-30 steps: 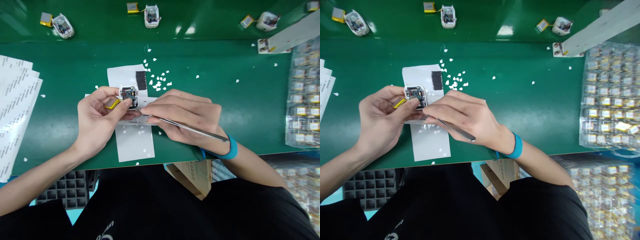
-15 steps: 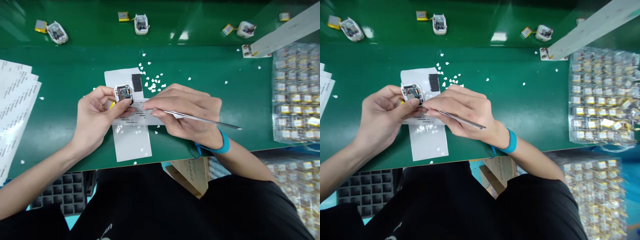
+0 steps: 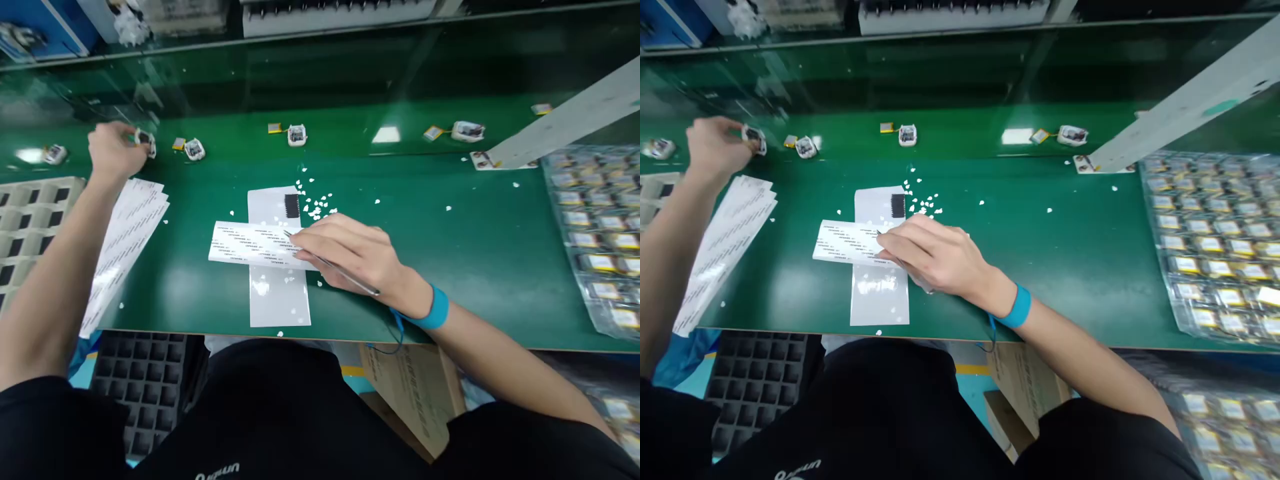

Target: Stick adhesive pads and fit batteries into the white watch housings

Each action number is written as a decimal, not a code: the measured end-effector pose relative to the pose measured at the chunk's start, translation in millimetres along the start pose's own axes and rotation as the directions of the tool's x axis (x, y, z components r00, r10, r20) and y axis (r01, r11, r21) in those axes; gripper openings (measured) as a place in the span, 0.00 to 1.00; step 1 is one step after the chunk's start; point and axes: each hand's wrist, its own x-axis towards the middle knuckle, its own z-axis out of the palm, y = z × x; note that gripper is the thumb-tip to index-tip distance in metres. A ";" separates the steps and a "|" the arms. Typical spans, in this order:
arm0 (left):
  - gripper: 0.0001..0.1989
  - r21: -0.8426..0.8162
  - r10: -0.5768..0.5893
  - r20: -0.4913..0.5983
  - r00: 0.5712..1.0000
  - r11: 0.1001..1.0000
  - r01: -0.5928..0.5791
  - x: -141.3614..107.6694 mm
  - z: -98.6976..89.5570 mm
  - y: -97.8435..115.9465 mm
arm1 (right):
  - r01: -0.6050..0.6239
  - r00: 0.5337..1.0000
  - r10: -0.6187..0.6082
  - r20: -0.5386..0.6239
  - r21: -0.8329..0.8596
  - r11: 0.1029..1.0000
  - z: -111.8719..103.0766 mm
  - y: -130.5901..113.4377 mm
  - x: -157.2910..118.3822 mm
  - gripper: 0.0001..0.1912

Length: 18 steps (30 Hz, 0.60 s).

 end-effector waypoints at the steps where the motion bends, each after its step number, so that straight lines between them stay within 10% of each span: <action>1: 0.21 0.032 0.004 -0.007 1.000 0.999 -0.004 6.5 -4.2 -2.0 | 0.002 1.000 -0.001 0.022 -0.005 1.000 0.2 -0.6 0.1 0.04; 12: 0.22 -0.024 0.114 0.266 0.957 0.993 -0.112 31.5 39.3 -12.4 | -0.040 0.995 0.048 0.082 -0.095 0.995 0.1 1.2 6.2 0.14; 18: 0.21 -0.271 0.248 0.293 0.923 0.948 -0.169 -46.1 65.3 17.6 | -0.151 0.988 0.149 0.047 0.062 0.987 2.2 5.9 2.4 0.12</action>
